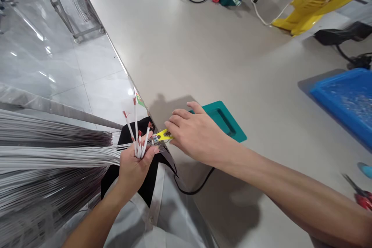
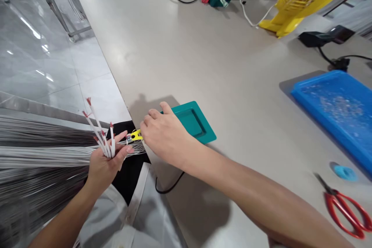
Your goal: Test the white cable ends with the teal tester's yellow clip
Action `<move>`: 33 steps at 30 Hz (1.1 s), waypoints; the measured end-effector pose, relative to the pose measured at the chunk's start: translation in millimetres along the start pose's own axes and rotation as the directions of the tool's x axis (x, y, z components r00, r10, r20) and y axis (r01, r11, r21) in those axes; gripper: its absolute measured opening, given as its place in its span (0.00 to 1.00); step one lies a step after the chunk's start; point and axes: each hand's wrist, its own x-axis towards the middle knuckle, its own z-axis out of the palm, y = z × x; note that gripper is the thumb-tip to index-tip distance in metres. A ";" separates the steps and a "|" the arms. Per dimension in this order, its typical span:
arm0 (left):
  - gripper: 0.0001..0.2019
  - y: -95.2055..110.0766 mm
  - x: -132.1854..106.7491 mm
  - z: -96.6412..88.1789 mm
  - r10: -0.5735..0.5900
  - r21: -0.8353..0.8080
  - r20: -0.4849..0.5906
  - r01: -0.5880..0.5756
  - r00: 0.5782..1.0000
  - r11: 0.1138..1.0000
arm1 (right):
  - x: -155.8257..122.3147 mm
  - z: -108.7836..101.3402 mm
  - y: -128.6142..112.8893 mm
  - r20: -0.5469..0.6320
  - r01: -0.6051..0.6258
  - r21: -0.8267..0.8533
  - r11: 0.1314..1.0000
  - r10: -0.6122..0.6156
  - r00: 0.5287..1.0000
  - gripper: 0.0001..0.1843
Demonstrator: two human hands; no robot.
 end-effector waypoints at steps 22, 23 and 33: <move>0.09 6.9 -11.9 -28.7 -0.065 -0.327 -0.003 0.061 0.998 0.943 | 0.6 18.2 -58.6 -0.269 0.043 0.832 0.553 0.333 0.904 0.11; 0.09 7.5 -12.8 -29.4 -0.063 -0.329 0.005 0.061 0.998 0.942 | 4.8 21.3 -62.3 -0.214 0.042 0.900 0.433 0.356 0.910 0.11; 0.11 5.7 -16.3 -32.3 -0.032 -0.266 0.028 0.038 0.999 0.963 | 19.7 34.2 -79.8 -0.023 0.129 0.972 -0.197 0.465 0.885 0.05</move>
